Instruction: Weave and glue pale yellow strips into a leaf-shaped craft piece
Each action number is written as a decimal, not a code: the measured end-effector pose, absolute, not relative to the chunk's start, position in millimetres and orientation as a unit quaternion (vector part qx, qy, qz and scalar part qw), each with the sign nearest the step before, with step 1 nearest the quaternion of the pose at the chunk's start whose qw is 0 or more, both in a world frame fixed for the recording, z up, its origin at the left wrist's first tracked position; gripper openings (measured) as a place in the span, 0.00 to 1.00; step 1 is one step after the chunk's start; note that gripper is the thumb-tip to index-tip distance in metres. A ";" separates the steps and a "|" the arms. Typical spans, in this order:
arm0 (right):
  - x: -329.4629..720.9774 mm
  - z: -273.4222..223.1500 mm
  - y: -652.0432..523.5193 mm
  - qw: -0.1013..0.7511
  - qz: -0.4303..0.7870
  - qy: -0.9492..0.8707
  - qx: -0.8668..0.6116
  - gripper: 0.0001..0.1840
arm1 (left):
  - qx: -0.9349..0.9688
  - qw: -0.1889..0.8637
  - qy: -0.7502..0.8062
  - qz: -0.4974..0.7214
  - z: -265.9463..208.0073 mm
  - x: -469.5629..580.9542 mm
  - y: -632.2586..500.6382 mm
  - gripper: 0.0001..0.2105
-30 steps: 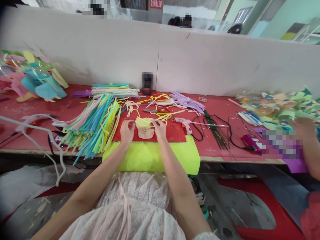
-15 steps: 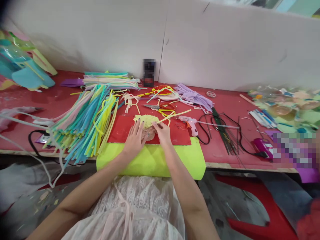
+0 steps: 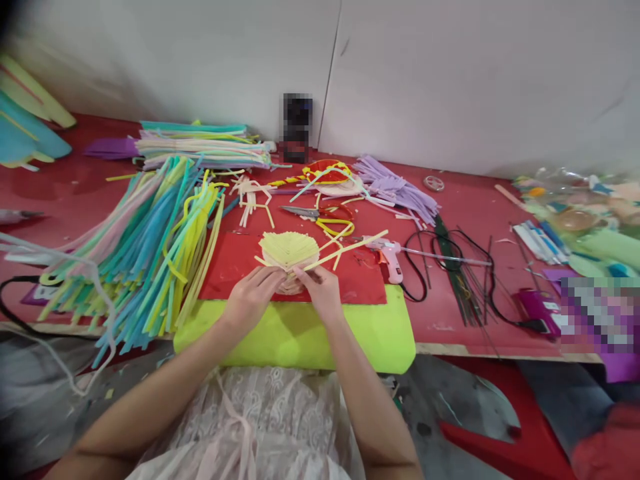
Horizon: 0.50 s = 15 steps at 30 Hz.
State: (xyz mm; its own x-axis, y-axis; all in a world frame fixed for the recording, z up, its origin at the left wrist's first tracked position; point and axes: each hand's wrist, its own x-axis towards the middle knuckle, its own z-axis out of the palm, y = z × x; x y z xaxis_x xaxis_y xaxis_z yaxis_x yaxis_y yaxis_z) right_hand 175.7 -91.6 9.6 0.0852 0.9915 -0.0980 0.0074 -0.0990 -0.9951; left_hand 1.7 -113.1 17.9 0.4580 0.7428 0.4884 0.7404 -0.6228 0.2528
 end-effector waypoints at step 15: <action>195.1 24.1 -78.6 0.431 0.481 -0.444 -0.621 0.19 | 0.868 0.011 0.463 0.180 8.4 -1.8 -110.0 0.17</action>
